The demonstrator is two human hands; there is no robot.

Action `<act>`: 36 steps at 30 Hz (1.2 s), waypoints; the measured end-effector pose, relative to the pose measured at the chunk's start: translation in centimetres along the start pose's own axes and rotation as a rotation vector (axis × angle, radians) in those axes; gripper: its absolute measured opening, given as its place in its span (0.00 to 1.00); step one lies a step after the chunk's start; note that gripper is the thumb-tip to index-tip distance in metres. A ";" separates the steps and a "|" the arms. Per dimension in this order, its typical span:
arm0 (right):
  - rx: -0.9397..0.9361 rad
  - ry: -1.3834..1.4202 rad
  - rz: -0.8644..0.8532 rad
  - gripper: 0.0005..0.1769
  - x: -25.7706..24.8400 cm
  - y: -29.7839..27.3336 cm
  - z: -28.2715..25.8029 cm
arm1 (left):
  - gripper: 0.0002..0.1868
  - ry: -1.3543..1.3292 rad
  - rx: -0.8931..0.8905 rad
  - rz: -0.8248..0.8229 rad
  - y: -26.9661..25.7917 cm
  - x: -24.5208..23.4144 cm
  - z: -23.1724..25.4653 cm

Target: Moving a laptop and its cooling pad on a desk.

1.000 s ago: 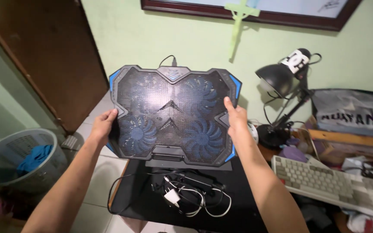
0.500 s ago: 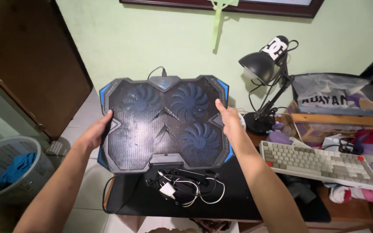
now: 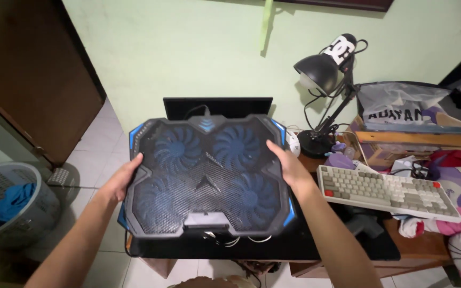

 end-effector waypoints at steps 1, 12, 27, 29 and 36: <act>0.003 -0.003 -0.005 0.25 0.2 -0.3 0.6 | 0.32 -0.006 0.001 0.003 -0.7 0.0 -0.6; 0.343 0.385 0.251 0.23 -2.8 -3.8 9.7 | 0.23 0.036 0.032 0.025 -2.1 -2.1 -4.9; 0.233 0.374 0.209 0.23 -3.2 -2.4 9.9 | 0.22 -0.046 0.037 -0.005 -1.9 0.2 -3.8; 0.205 0.356 0.211 0.23 -3.5 -2.1 10.0 | 0.22 -0.056 0.046 0.005 -1.9 0.1 -3.7; 0.103 0.329 0.223 0.25 -4.8 -2.3 11.4 | 0.19 -0.078 0.081 0.089 -2.0 -1.0 -4.5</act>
Point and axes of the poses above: each hand's wrist, its own y-axis towards the middle knuckle, its own x-axis out of the palm, z = x × y, the point moved 8 cm from there along y, towards the middle knuckle, and after that the axes turned 4 degrees about -x, right-handed, at the moved point
